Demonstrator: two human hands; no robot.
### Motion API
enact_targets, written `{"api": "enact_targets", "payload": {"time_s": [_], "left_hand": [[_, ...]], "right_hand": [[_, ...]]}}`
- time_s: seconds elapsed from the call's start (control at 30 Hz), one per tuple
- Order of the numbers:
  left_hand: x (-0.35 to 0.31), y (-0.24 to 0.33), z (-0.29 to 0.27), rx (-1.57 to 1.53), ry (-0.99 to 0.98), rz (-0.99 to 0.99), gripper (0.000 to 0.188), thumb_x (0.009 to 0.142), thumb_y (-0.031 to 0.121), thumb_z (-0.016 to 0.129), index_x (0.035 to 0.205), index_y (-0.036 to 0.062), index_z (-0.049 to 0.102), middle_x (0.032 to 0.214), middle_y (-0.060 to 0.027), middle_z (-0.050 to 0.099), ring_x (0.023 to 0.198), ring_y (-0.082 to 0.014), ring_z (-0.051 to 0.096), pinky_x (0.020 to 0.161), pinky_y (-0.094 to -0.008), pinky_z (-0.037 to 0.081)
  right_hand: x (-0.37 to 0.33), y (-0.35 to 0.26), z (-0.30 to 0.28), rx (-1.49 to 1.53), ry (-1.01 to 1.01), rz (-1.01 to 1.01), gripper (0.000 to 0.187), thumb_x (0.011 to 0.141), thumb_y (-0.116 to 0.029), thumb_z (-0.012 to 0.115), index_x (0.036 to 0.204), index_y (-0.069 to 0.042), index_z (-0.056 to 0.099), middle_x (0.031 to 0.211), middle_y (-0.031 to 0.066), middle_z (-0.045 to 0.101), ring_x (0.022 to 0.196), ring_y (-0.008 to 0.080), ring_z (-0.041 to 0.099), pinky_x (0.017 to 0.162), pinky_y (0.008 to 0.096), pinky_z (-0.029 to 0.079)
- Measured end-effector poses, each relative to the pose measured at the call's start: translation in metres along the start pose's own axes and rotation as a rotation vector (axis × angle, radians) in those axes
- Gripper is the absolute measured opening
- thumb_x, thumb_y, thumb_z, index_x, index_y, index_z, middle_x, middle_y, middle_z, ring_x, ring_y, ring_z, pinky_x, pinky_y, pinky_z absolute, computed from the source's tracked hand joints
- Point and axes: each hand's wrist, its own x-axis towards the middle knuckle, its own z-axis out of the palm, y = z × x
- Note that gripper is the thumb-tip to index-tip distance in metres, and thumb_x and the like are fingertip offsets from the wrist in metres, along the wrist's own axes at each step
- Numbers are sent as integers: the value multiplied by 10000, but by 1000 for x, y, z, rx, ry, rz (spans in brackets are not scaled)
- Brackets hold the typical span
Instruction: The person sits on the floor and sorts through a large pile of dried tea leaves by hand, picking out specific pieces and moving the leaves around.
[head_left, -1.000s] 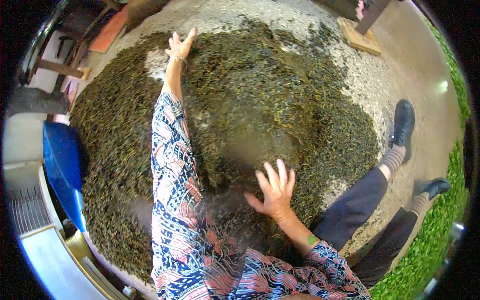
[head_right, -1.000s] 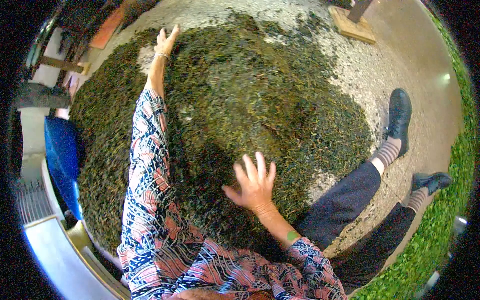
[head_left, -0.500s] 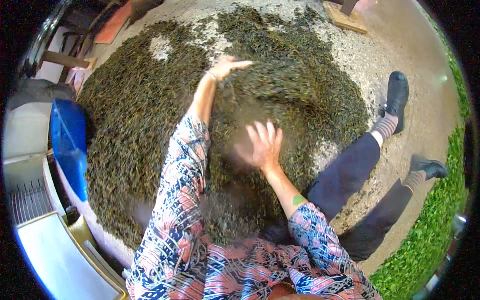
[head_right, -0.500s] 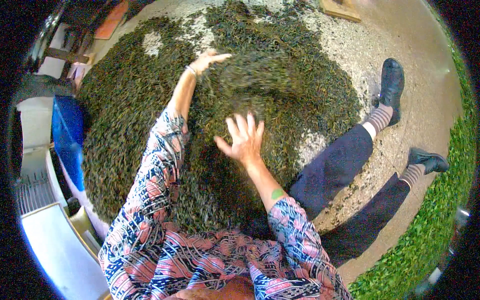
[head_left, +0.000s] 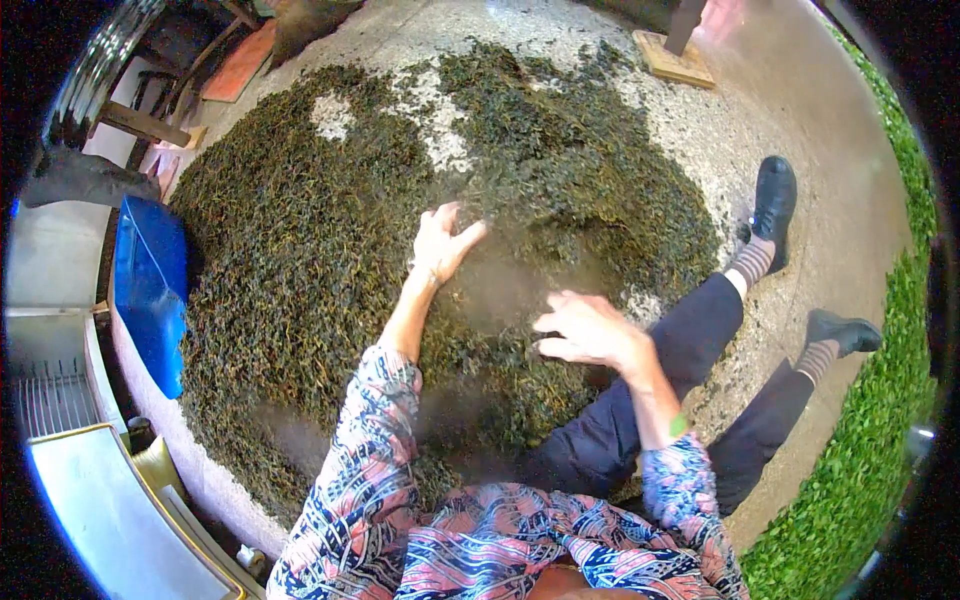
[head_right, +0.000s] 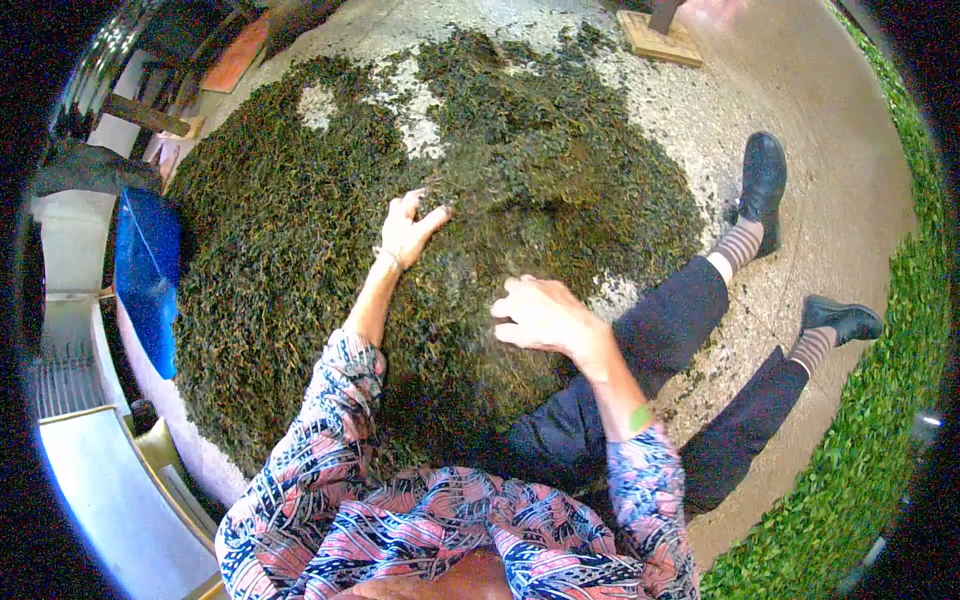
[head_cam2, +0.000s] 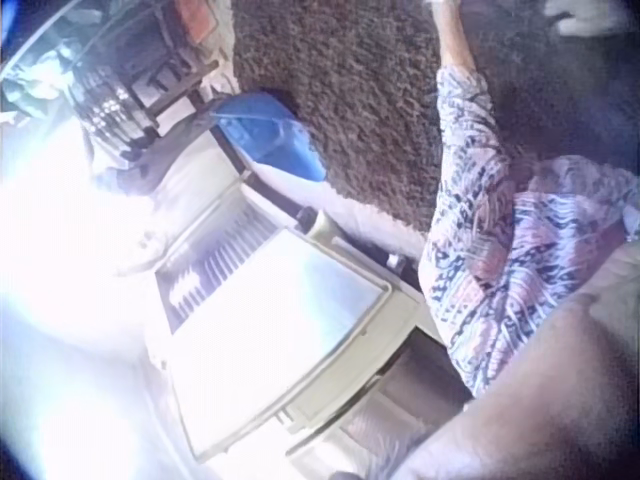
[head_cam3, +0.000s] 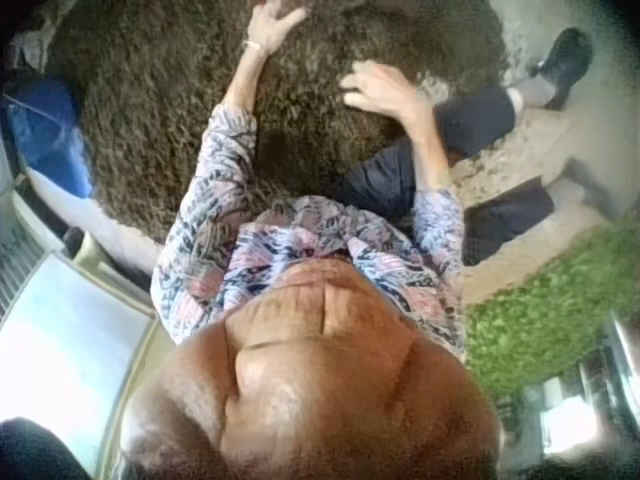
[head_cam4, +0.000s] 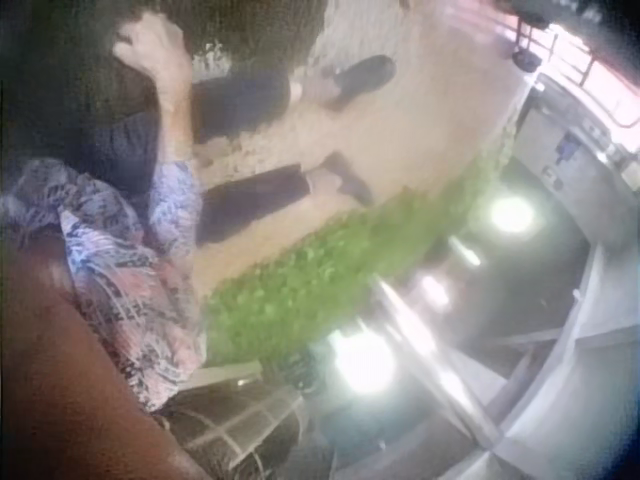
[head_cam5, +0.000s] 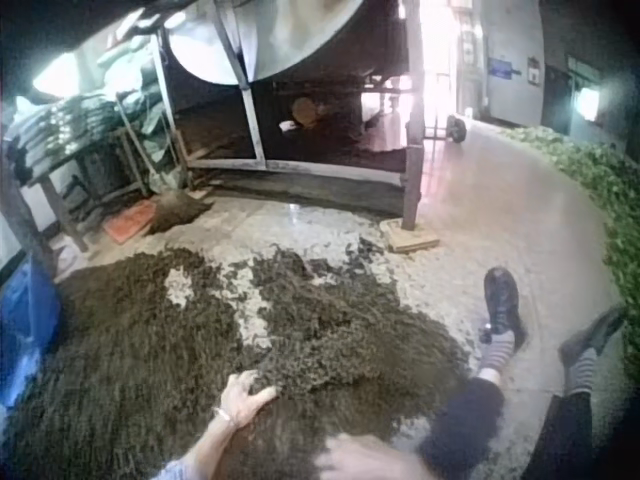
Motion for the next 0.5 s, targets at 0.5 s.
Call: {"api": "enact_targets", "payload": {"time_s": [0.5], "left_hand": [[-23, 9, -3, -214, 68, 299, 501, 597, 247, 753, 1006, 18, 577, 1117, -156, 531, 1018, -327, 461, 871, -407, 388]], "right_hand": [[267, 224, -145, -134, 581, 334, 775, 735, -586, 545, 1231, -3, 421, 1158, 214, 510, 1067, 320, 497, 889, 393, 398]]}}
